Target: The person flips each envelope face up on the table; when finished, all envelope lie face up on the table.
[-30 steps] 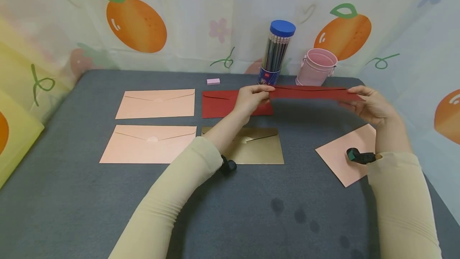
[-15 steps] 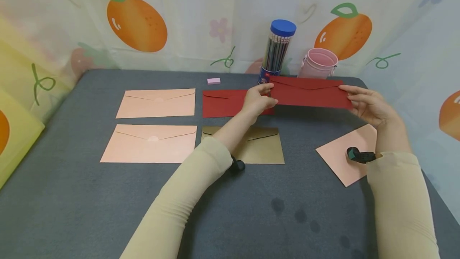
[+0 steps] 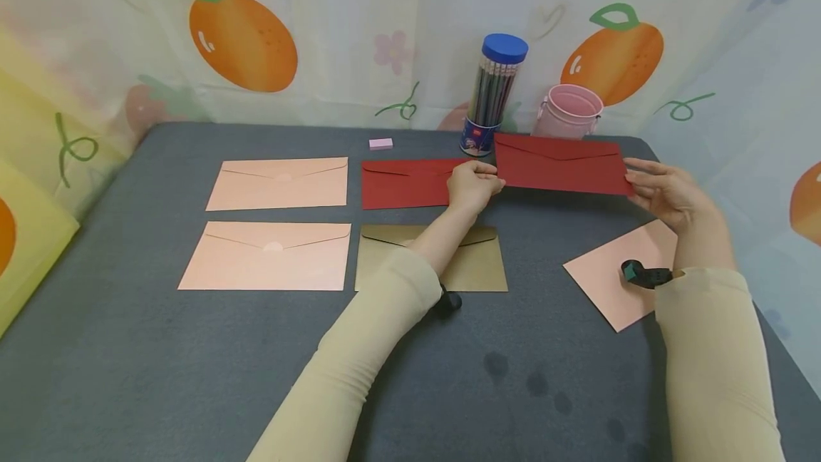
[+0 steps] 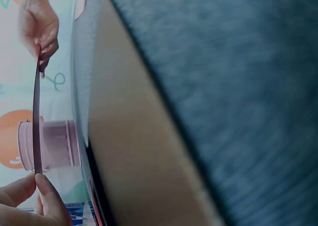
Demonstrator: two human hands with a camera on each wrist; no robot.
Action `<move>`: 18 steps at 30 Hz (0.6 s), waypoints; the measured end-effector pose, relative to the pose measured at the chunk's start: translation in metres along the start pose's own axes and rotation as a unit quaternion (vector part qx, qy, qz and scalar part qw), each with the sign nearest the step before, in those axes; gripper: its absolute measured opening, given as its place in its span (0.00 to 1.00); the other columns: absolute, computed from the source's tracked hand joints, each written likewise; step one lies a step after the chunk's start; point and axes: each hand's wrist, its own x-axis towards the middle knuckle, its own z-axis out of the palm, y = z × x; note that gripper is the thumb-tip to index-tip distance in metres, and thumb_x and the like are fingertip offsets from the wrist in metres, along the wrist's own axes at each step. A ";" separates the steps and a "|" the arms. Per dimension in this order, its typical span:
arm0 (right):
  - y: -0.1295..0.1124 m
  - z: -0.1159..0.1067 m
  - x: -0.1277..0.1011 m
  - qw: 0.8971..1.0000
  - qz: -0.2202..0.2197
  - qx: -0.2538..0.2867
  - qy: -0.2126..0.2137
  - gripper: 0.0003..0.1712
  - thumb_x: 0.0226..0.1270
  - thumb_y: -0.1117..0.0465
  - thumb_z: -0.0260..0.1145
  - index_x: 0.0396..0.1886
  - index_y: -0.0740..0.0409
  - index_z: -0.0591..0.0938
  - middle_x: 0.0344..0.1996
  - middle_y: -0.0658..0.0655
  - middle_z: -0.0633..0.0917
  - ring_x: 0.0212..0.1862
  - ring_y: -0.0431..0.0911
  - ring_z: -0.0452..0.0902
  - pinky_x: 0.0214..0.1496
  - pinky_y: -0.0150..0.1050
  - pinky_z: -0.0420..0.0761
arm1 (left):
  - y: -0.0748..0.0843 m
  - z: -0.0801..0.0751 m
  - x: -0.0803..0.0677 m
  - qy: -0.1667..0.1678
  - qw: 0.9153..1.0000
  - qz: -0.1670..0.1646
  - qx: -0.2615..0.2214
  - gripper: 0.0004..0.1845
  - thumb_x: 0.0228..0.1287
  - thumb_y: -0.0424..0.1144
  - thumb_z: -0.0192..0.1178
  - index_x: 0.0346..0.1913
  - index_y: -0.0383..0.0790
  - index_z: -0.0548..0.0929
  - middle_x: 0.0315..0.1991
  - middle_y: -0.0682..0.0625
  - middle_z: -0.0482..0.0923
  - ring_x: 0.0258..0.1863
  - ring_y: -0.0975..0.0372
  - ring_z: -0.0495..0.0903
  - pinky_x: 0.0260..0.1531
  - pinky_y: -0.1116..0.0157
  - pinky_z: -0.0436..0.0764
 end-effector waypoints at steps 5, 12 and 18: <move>-0.001 0.000 0.001 0.998 0.029 -0.037 0.031 0.15 0.72 0.68 0.58 0.41 0.46 0.89 0.36 0.46 0.90 0.36 0.39 0.87 0.38 0.30 0.85 | -0.002 0.003 -0.003 -0.009 1.000 -0.008 0.000 0.09 0.62 0.30 0.65 0.45 0.36 0.87 0.39 0.43 0.90 0.41 0.55 0.90 0.43 0.63 0.85; 0.000 0.003 0.001 0.992 0.039 -0.108 0.049 0.14 0.71 0.65 0.62 0.38 0.39 0.88 0.32 0.43 0.88 0.33 0.36 0.85 0.35 0.29 0.83 | -0.003 0.005 -0.004 -0.018 0.999 -0.015 0.028 0.08 0.62 0.30 0.65 0.44 0.37 0.89 0.36 0.43 0.90 0.39 0.57 0.90 0.48 0.62 0.85; 0.001 0.005 0.004 0.989 0.045 -0.131 0.050 0.18 0.71 0.67 0.60 0.34 0.39 0.89 0.30 0.41 0.88 0.32 0.35 0.85 0.35 0.28 0.83 | -0.005 0.005 -0.004 -0.049 0.997 -0.026 0.059 0.11 0.65 0.30 0.62 0.48 0.36 0.88 0.40 0.43 0.90 0.43 0.57 0.90 0.57 0.59 0.81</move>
